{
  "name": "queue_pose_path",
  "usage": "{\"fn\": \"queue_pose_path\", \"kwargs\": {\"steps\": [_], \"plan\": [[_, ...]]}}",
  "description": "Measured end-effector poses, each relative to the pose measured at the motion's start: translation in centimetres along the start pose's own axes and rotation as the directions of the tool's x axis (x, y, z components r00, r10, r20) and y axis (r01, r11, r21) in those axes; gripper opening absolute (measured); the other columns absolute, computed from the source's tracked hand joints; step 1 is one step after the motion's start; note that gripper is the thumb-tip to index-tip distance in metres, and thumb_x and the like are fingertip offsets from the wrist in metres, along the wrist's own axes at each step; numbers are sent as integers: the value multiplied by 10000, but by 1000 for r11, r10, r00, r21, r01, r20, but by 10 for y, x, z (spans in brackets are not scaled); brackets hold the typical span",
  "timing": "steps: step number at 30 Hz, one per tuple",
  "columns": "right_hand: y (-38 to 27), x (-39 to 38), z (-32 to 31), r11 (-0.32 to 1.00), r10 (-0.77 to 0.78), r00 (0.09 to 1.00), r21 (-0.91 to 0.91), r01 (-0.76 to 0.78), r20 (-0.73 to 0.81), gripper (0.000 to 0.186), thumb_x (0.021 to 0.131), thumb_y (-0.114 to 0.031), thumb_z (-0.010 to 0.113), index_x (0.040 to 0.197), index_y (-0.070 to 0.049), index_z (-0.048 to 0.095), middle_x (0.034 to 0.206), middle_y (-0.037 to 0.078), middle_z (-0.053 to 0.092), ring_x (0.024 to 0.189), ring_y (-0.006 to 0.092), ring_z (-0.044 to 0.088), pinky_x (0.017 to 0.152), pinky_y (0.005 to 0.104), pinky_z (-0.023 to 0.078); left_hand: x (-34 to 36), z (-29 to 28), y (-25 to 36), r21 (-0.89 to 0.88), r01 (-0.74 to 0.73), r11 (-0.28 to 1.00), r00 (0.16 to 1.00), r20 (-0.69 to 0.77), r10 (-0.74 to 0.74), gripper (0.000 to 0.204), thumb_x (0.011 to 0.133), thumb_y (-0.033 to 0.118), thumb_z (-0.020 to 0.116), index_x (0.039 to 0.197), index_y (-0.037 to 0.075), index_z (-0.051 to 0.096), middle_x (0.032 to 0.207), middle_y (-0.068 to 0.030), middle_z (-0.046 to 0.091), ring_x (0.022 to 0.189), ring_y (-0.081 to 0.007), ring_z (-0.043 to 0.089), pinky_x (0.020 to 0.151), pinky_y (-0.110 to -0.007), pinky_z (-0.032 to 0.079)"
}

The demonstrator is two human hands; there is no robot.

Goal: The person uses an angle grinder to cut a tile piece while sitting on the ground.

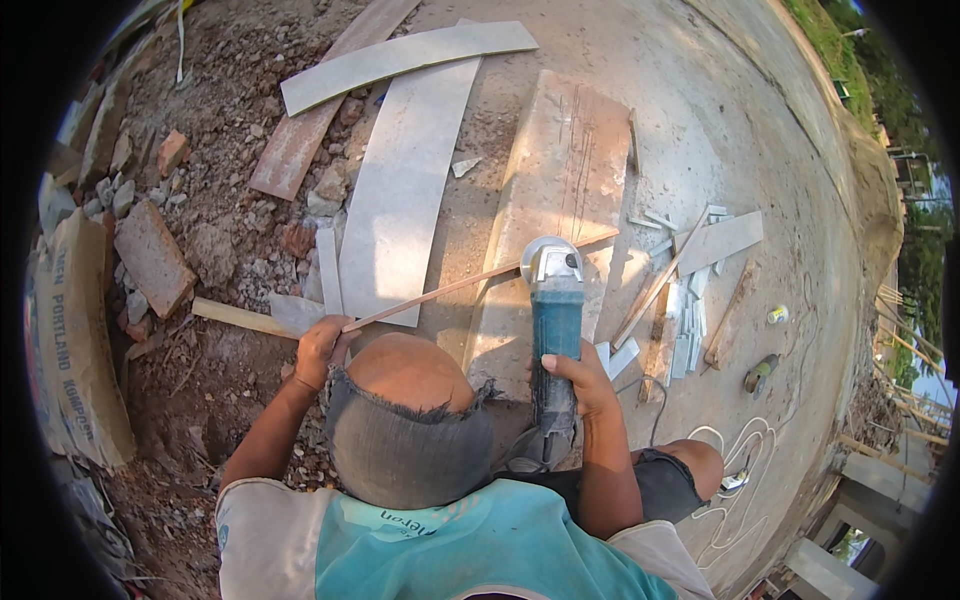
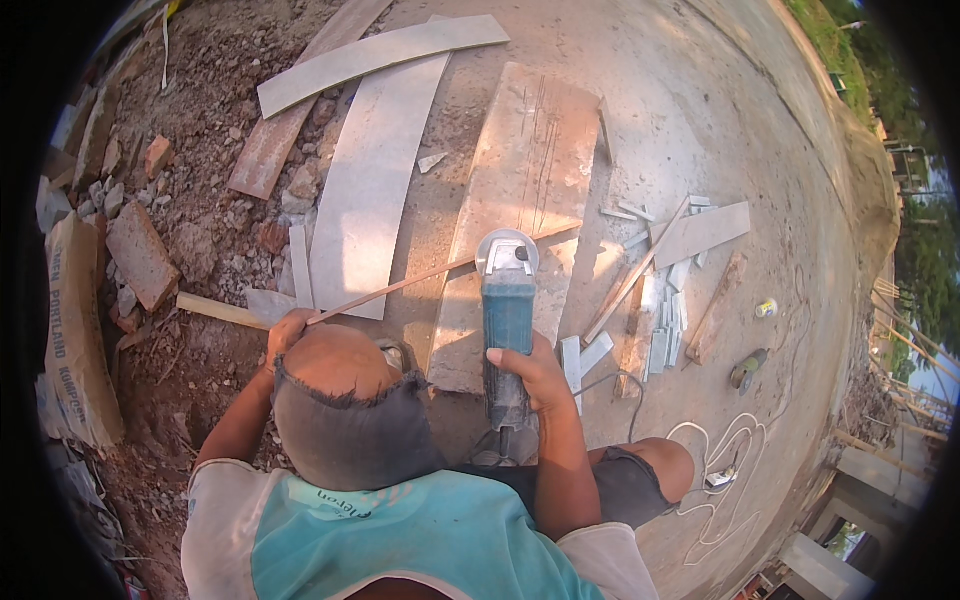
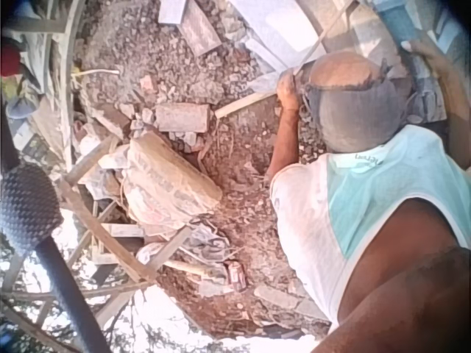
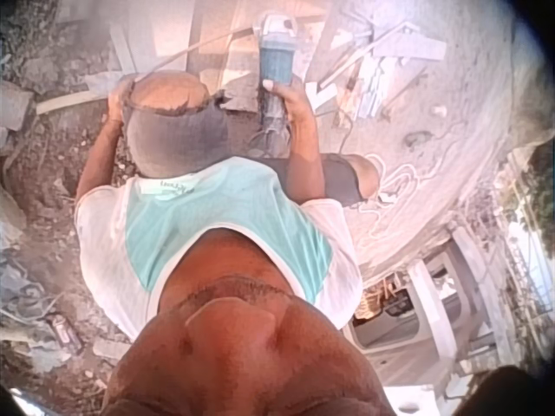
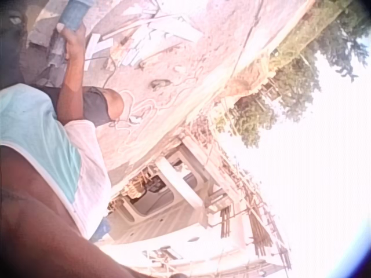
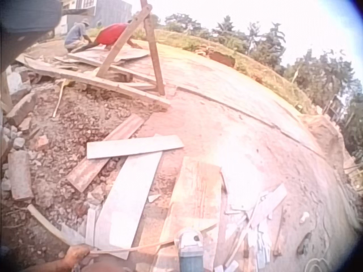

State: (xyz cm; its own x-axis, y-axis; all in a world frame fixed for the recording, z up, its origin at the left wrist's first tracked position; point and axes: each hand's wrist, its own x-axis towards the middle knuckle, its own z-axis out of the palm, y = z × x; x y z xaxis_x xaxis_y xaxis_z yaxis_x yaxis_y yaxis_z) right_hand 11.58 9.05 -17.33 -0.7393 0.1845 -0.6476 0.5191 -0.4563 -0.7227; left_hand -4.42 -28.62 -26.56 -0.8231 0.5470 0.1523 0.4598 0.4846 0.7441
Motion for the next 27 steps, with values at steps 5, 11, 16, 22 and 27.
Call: {"fn": "queue_pose_path", "kwargs": {"steps": [5, 11, 16, 22, 27], "plan": [[-1, 2, -2, 1000, -19, 1000, 15, 20, -22, 470, 732, -198, 730, 1080, 72, 564, 881, 179, 675, 731, 245, 689, 635, 362, 586, 0, 0, 1, 15, 7, 1000, 1000, 2, -7, 196, 795, 6, 741, 970, 16, 652, 885, -155, 681, 785, -314, 678, 691, -362, 540], [-3, 4, -13, 997, -49, 997, 63, 53, -66, 439, 752, -198, 719, 1066, 70, 569, 868, 180, 681, 699, 249, 687, 595, 367, 588, 0, 1, -2, -7, 8, 1000, 1000, -1, -8, 197, 796, 14, 744, 970, 15, 652, 884, -156, 681, 786, -316, 676, 688, -364, 540], [-12, 7, -24, 993, -48, 996, 101, 55, -70, 417, 764, -224, 729, 1040, 53, 583, 843, 166, 678, 691, 238, 681, 589, 359, 577, 0, 2, -4, 27, -2, 1000, 1000, -7, 2, 195, 794, 19, 745, 965, 13, 651, 883, -158, 681, 783, -323, 674, 686, -366, 539], [-23, 10, -33, 980, -87, 991, 172, 103, -101, 397, 785, -231, 724, 1036, 42, 581, 838, 175, 680, 698, 237, 686, 592, 342, 573, 3, 4, 5, 35, -2, 999, 1000, -17, 2, 195, 788, 6, 736, 965, 3, 654, 891, -164, 680, 793, -329, 671, 681, -376, 539], [-20, 6, -39, 964, -126, 977, 211, 161, -170, 389, 813, -250, 711, 1024, 51, 584, 847, 177, 679, 681, 256, 693, 583, 366, 586, 16, 24, 58, 19, -30, 999, 987, 157, 27, 330, 778, 98, 721, 1077, 3, 617, 939, -119, 666, 818, -294, 655, 708, -364, 531]]}}
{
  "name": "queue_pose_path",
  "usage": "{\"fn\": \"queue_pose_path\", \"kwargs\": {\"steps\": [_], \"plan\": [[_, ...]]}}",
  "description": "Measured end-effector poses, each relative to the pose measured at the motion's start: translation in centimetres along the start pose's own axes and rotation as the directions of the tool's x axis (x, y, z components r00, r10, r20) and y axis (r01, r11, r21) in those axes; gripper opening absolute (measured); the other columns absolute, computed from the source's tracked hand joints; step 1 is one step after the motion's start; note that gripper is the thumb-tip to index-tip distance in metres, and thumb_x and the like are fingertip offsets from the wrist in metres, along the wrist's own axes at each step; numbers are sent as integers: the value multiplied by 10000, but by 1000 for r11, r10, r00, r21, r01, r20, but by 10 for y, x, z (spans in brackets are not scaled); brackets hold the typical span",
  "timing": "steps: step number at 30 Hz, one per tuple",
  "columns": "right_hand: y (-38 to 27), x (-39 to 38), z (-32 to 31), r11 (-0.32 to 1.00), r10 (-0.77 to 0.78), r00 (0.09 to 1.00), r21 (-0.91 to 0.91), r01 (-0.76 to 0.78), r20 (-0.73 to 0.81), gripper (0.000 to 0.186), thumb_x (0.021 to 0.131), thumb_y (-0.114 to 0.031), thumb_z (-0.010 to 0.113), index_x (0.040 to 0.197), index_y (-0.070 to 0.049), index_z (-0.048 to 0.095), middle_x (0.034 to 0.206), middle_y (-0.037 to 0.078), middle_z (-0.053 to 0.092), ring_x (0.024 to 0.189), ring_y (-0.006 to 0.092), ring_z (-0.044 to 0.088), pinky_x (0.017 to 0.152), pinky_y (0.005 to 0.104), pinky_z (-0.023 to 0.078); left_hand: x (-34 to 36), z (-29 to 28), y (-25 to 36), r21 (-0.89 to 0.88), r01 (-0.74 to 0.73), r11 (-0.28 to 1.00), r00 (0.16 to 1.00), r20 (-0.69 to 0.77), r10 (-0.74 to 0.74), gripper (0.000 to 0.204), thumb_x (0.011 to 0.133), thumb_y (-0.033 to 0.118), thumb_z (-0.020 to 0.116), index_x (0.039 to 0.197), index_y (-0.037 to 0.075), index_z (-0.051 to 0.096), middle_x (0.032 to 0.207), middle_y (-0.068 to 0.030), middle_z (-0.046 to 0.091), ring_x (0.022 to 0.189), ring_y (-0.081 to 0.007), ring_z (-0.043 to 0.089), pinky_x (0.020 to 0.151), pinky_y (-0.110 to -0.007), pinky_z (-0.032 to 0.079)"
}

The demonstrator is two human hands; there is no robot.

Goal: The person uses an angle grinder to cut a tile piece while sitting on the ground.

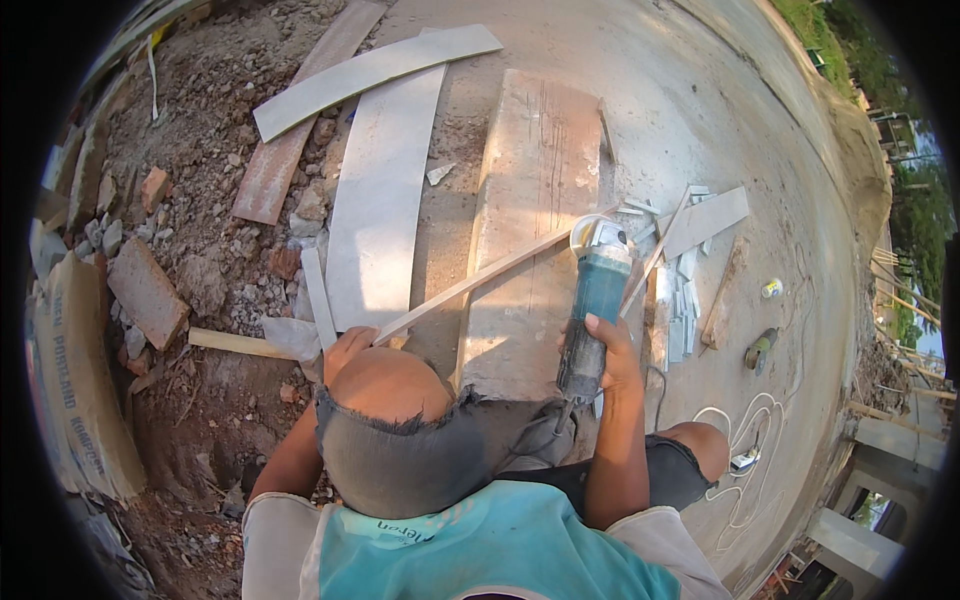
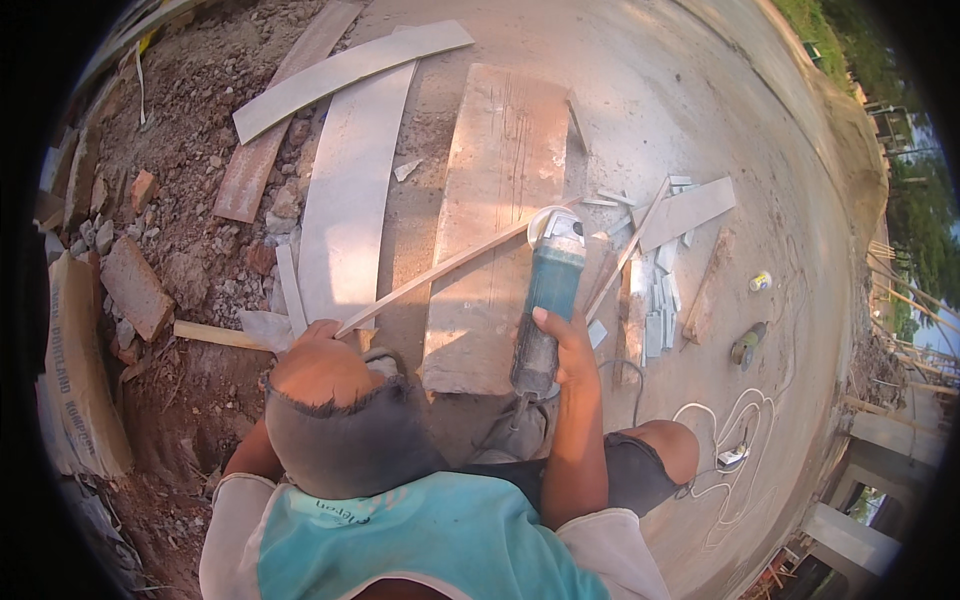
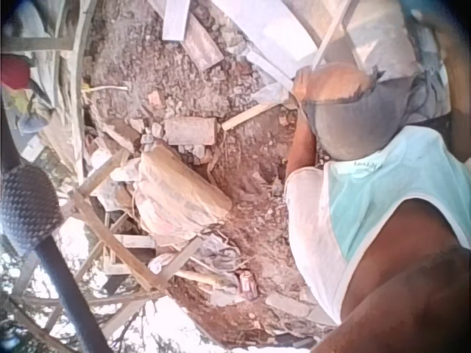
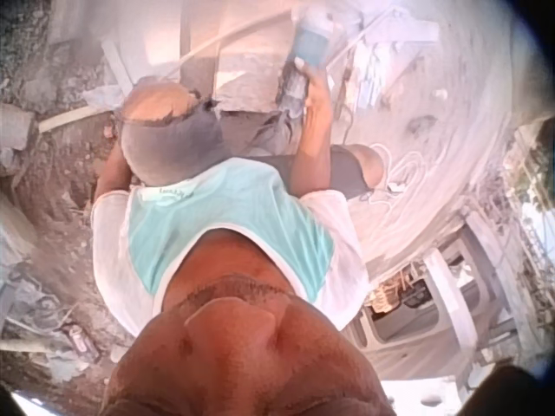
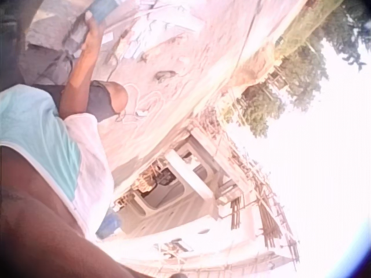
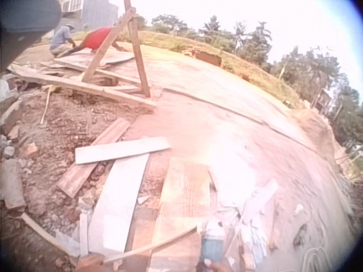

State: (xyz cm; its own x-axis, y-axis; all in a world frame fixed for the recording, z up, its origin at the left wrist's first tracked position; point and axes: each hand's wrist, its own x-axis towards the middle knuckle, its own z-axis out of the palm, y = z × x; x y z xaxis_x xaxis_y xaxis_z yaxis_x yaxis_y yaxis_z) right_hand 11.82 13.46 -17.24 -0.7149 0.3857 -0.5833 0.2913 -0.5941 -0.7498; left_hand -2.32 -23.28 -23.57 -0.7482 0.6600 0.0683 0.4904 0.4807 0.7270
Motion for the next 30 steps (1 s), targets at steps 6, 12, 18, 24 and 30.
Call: {"fn": "queue_pose_path", "kwargs": {"steps": [6, 12, 18, 24, 30], "plan": [[-9, -14, -19, 994, -67, 997, 88, 71, -48, 384, 798, -207, 717, 1056, 37, 568, 836, 160, 661, 668, 240, 673, 574, 353, 569, 32, 43, 30, -29, -281, 959, 959, 34, 281, 381, 670, 59, 794, 1013, 37, 632, 981, -114, 665, 773, -292, 671, 655, -344, 547], [-11, -16, -39, 975, -109, 986, 178, 132, -129, 396, 788, -227, 742, 1038, 41, 592, 841, 156, 667, 668, 231, 676, 578, 357, 568, 34, 86, 12, -59, -561, 826, 822, 76, 564, 349, 688, 171, 845, 935, 39, 637, 856, -107, 648, 724, -253, 672, 607, -345, 543], [-9, -16, -48, 978, -109, 984, 159, 132, -144, 400, 840, -249, 702, 1078, 38, 557, 869, 172, 679, 693, 240, 695, 569, 360, 579, 45, 79, 33, -209, -535, 819, 816, 122, 564, 523, 576, 335, 895, 915, 30, 640, 795, -110, 654, 658, -261, 659, 546, -337, 527], [-2, -14, -47, 970, -110, 988, 206, 131, -109, 392, 822, -247, 719, 1054, 34, 576, 872, 163, 682, 713, 232, 702, 573, 356, 581, 80, 90, 81, -58, -320, 946, 903, 282, 323, 699, 583, 349, 915, 1096, 15, 575, 992, -178, 596, 894, -340, 625, 748, -401, 523], [7, -13, -51, 957, -95, 994, 269, 105, -51, 404, 813, -239, 725, 1068, 31, 565, 873, 167, 680, 728, 243, 705, 594, 361, 592, 83, 94, 77, -66, -196, 978, 940, 270, 206, 547, 728, 195, 801, 1176, 2, 555, 1060, -191, 556, 946, -380, 591, 809, -427, 500]]}}
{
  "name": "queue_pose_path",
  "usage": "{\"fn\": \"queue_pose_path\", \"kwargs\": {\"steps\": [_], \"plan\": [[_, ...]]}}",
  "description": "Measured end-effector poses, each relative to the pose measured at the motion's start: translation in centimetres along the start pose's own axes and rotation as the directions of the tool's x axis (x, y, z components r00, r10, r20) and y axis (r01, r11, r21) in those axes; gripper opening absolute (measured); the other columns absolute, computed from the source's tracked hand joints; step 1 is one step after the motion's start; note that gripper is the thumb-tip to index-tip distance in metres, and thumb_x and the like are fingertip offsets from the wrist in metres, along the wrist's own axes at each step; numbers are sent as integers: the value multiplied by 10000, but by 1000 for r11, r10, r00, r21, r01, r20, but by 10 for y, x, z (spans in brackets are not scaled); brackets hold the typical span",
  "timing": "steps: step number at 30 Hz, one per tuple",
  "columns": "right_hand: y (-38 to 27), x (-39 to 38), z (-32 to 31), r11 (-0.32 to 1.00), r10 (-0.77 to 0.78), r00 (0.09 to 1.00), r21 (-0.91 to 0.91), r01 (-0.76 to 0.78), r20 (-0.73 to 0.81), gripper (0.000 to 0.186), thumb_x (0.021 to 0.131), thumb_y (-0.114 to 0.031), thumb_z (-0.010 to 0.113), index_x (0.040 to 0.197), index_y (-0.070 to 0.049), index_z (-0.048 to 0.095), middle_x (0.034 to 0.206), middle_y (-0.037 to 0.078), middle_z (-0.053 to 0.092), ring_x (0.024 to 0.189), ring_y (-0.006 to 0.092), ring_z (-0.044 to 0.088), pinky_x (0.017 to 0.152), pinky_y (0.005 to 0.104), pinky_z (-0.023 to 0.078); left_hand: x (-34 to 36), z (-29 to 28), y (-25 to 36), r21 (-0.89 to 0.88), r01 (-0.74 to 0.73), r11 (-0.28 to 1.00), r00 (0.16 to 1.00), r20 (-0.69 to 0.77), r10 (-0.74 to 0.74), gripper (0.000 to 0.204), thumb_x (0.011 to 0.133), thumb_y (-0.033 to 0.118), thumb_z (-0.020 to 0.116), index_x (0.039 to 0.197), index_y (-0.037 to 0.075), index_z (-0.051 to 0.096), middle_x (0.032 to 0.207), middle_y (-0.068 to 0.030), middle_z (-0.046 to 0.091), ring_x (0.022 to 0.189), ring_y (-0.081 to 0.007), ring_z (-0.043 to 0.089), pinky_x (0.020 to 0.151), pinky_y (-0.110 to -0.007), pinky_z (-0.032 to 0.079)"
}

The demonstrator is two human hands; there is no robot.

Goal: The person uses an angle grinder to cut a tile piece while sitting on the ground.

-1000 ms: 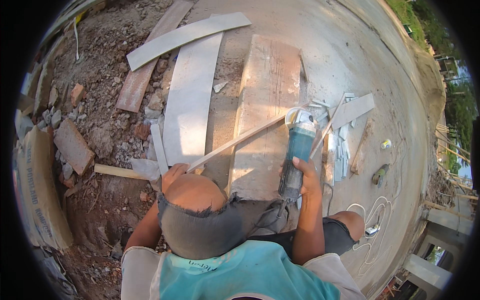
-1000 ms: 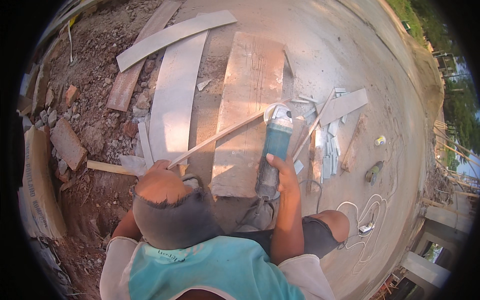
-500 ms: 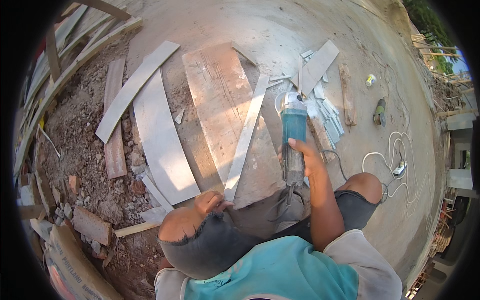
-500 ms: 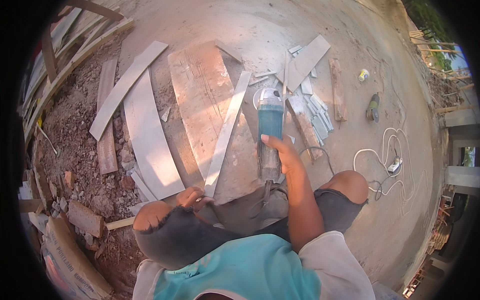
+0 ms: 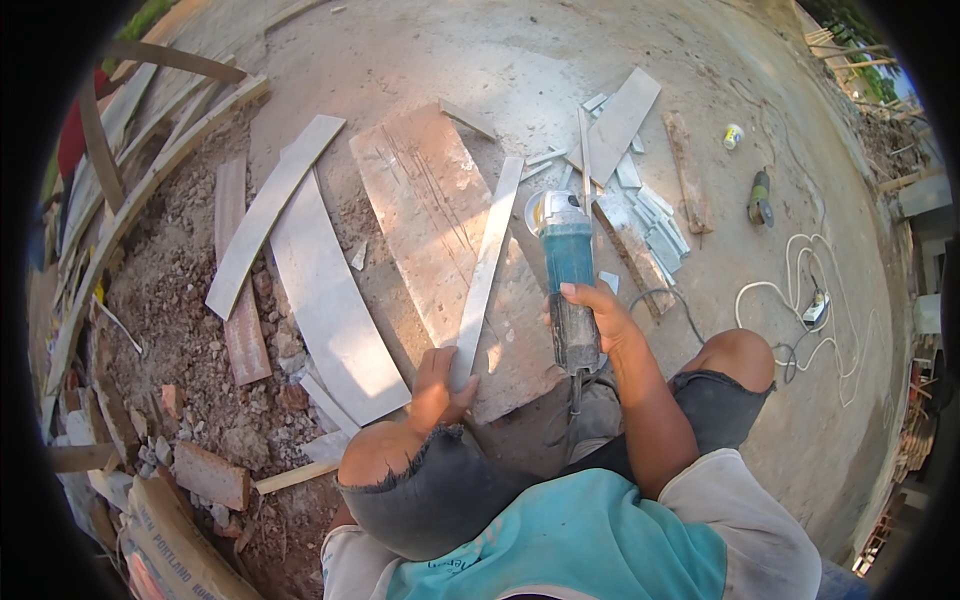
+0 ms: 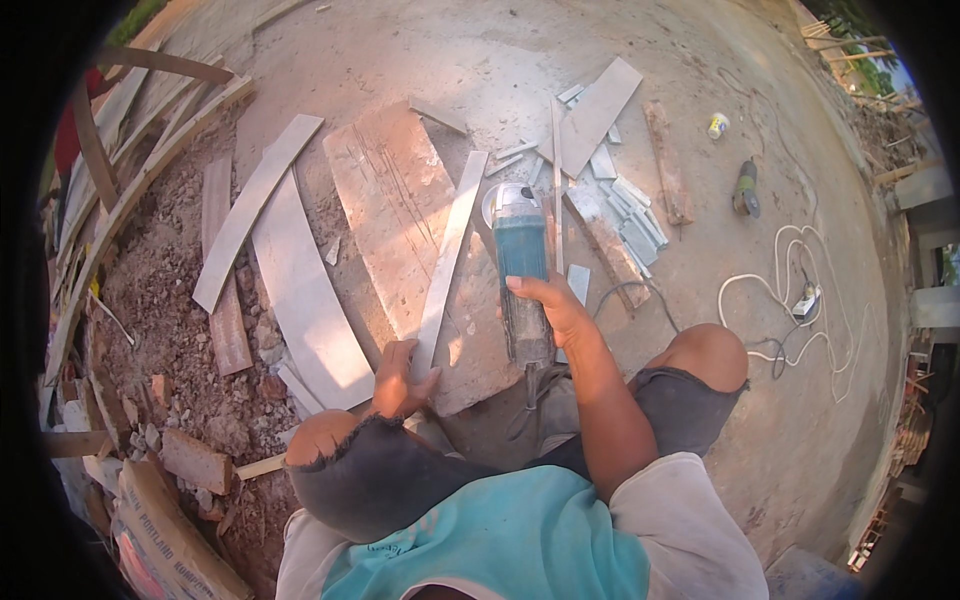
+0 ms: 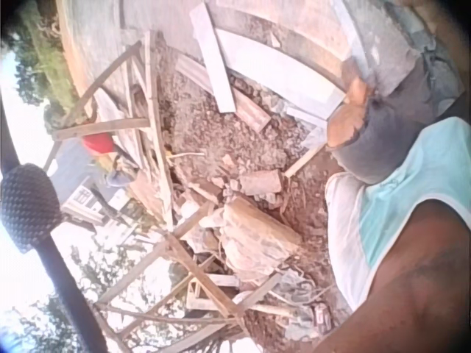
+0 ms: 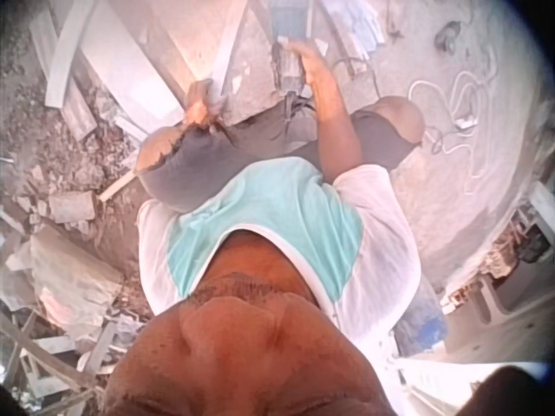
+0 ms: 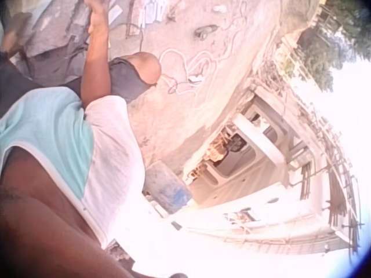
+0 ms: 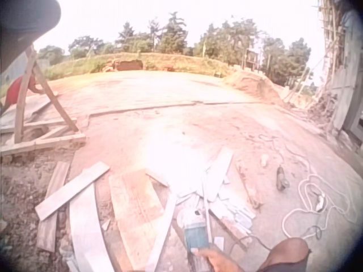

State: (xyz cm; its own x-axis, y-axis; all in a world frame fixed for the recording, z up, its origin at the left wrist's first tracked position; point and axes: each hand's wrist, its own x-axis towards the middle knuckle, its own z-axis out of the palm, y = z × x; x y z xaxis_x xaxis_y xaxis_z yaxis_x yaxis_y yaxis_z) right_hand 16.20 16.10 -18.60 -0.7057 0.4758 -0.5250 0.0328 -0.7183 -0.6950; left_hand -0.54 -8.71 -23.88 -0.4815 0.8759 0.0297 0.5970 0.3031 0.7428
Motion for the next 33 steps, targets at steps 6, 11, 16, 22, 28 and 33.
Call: {"fn": "queue_pose_path", "kwargs": {"steps": [6, 11, 16, 22, 28, 33], "plan": [[9, -1, 6, 999, 28, 999, -26, -27, 20, 475, 782, -230, 726, 1131, 34, 544, 896, 182, 673, 742, 258, 702, 632, 378, 599, -23, -30, -15, 14, 106, 994, 992, 69, -107, 369, 882, 122, 626, 1211, -9, 523, 1016, -211, 577, 908, -365, 608, 762, -398, 501], [17, -5, 23, 990, 83, 994, -117, -74, 74, 490, 764, -229, 728, 1135, 38, 553, 912, 173, 679, 750, 240, 691, 647, 361, 582, -38, -48, -8, -145, 459, 877, 868, 286, -407, 321, 1010, 226, 469, 1233, 2, 523, 983, -173, 652, 830, -266, 649, 722, -359, 498], [29, -5, 32, 974, 137, 985, -195, -114, 108, 464, 752, -237, 739, 1094, 36, 583, 911, 155, 683, 769, 216, 684, 667, 339, 565, -48, -55, -18, -236, 499, 834, 843, 355, -403, 372, 1030, 282, 447, 1290, 25, 515, 996, -134, 668, 816, -219, 651, 738, -360, 511], [40, 1, 35, 955, 160, 983, -267, -133, 85, 424, 750, -243, 748, 1039, 36, 612, 894, 134, 681, 750, 206, 678, 674, 335, 561, -57, -54, -27, -275, 495, 824, 853, 333, -402, 348, 1021, 284, 454, 1236, 23, 537, 913, -103, 648, 779, -191, 625, 717, -345, 506], [39, 4, 39, 947, 158, 986, -289, -137, 49, 411, 749, -239, 754, 1023, 32, 611, 879, 136, 675, 745, 210, 683, 665, 338, 562, -64, -52, -26, -312, 436, 844, 898, 216, -384, 285, 1006, 265, 451, 1075, 26, 590, 721, -63, 601, 658, -149, 573, 627, -325, 467], [39, 9, 38, 953, 141, 990, -274, -129, 26, 400, 754, -229, 751, 1022, 29, 604, 863, 140, 674, 723, 218, 686, 636, 341, 563, -62, -72, -5, -223, 580, 784, 802, 327, -500, 410, 1022, 308, 474, 1296, 10, 537, 959, -105, 667, 858, -179, 607, 764, -342, 489]]}}
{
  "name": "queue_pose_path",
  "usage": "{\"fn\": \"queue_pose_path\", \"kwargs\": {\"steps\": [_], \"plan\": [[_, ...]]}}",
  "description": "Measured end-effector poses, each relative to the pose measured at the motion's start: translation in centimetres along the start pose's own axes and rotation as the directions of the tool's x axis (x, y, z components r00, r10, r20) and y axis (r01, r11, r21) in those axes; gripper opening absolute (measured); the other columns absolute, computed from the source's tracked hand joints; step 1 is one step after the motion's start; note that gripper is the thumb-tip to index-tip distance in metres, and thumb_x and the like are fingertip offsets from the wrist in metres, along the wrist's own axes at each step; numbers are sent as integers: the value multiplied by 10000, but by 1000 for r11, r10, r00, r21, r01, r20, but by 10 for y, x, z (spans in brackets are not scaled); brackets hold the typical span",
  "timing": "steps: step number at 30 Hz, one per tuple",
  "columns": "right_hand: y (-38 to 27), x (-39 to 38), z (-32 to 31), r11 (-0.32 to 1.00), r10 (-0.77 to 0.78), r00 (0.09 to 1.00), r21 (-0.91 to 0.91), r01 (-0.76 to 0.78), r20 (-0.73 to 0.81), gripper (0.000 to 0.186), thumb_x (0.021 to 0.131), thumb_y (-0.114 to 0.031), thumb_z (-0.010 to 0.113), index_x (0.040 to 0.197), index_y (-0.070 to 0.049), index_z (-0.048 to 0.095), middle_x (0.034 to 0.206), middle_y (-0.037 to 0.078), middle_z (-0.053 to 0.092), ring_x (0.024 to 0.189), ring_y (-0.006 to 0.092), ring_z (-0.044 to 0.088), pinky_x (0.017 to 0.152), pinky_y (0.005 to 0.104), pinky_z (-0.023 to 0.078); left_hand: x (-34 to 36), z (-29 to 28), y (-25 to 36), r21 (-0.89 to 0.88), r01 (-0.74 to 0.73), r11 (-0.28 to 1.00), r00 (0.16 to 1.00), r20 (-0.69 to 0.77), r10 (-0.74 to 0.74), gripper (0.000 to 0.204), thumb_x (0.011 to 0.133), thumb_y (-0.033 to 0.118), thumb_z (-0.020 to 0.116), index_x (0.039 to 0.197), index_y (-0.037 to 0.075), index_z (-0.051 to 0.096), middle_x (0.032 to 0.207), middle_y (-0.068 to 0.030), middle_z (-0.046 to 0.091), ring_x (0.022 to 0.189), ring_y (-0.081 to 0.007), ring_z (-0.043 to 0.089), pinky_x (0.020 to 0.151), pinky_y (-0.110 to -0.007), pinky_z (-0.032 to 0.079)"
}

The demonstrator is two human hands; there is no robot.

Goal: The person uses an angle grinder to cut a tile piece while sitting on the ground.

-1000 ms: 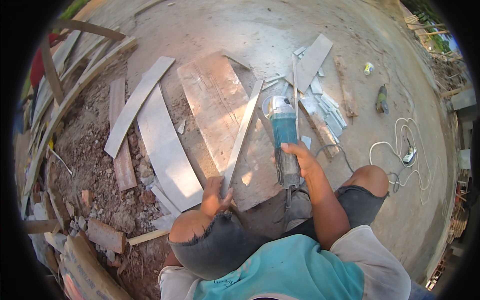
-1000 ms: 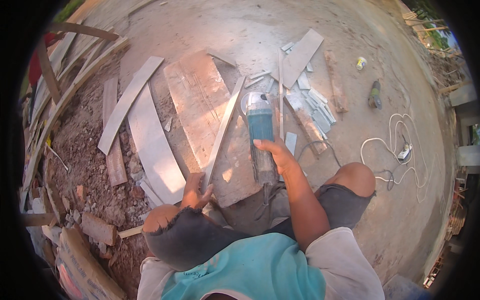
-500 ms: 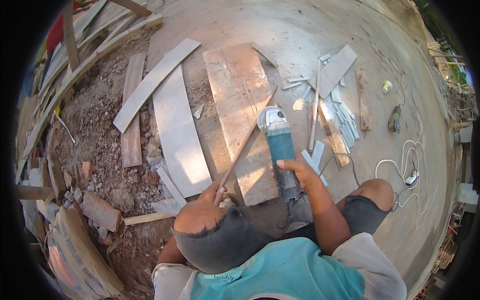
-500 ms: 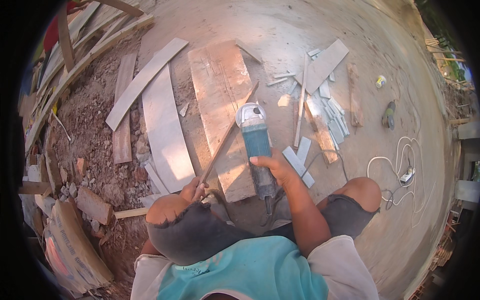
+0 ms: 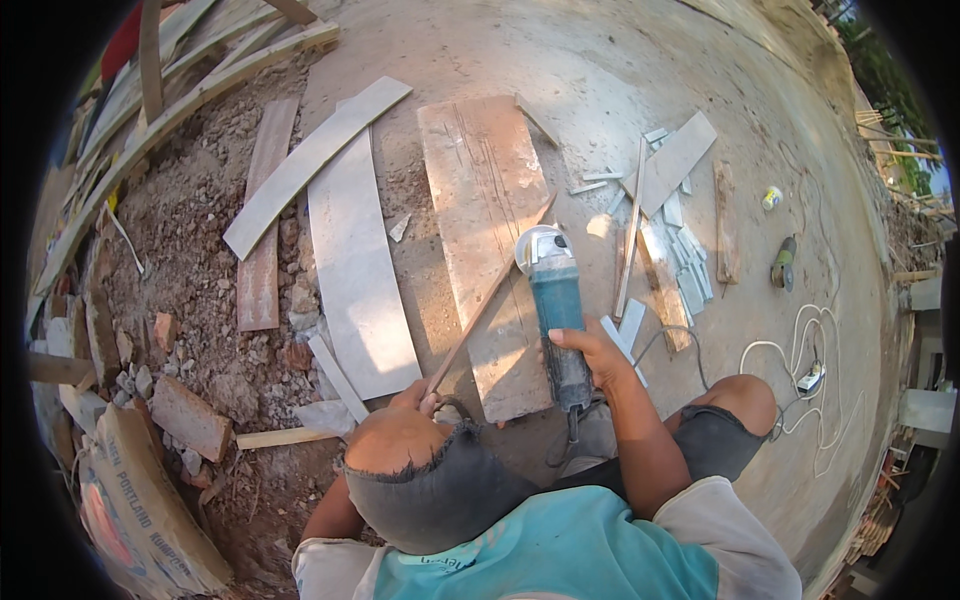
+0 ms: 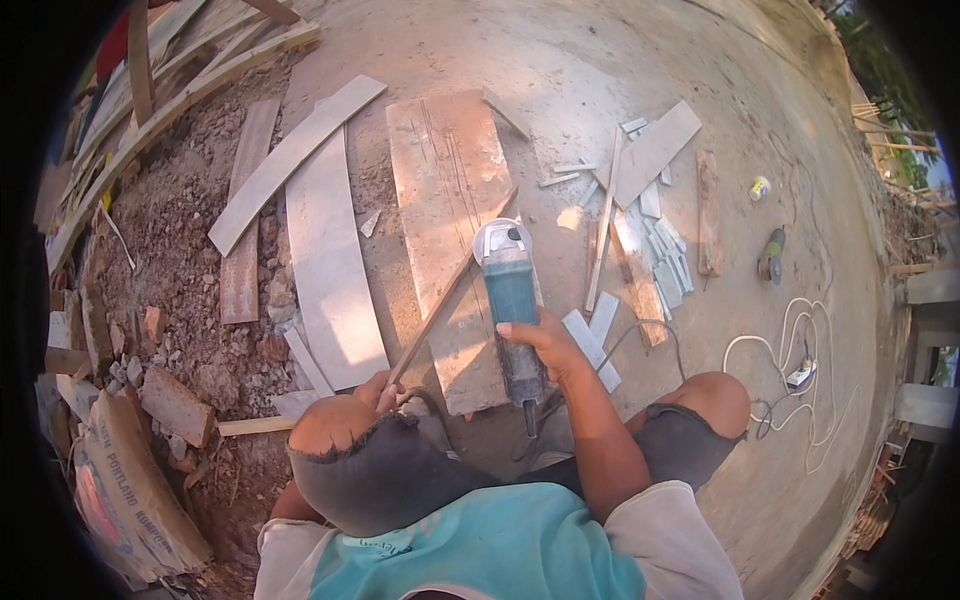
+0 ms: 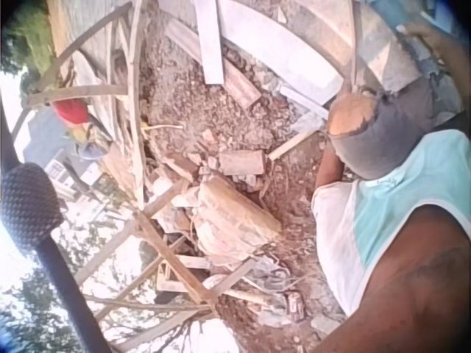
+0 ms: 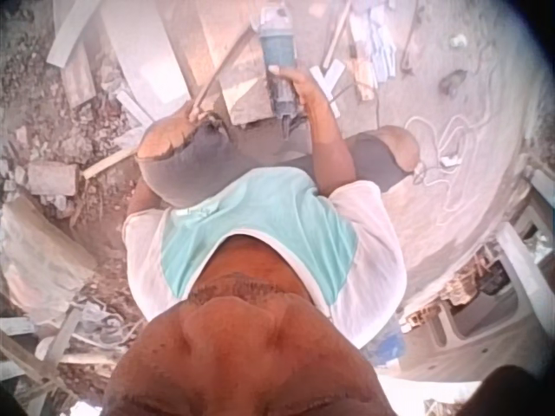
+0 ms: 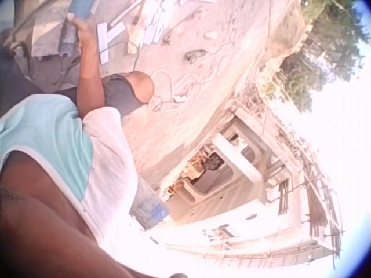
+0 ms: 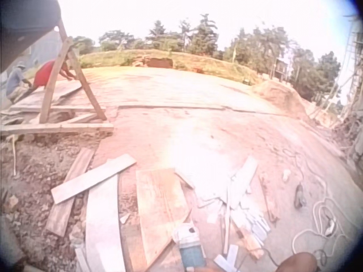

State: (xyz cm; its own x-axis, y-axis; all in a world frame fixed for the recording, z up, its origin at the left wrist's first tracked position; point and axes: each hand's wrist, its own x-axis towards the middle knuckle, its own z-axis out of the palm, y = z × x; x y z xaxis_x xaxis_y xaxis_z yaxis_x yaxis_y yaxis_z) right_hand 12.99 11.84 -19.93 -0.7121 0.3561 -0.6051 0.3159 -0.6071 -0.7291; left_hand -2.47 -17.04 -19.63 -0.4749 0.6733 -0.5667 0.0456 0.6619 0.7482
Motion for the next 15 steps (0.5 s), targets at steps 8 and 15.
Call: {"fn": "queue_pose_path", "kwargs": {"steps": [8, 15], "plan": [[-6, 8, -8, 1000, -10, 1000, 17, 10, -14, 377, 781, -209, 729, 1027, 42, 593, 871, 152, 679, 725, 221, 696, 640, 339, 571, -31, -26, 53, -123, 55, 991, 990, 133, -38, 351, 1035, 271, 478, 1286, 31, 529, 926, -17, 611, 848, -104, 551, 729, -274, 460], [-15, 12, -8, 999, -23, 999, 38, 22, 27, 404, 789, -205, 723, 1064, 48, 569, 875, 161, 683, 717, 229, 696, 619, 350, 581, -37, -31, 39, -327, 168, 930, 973, 209, -102, 342, 1000, 160, 545, 1300, -1, 513, 942, -2, 596, 878, -100, 570, 750, -275, 496]]}}
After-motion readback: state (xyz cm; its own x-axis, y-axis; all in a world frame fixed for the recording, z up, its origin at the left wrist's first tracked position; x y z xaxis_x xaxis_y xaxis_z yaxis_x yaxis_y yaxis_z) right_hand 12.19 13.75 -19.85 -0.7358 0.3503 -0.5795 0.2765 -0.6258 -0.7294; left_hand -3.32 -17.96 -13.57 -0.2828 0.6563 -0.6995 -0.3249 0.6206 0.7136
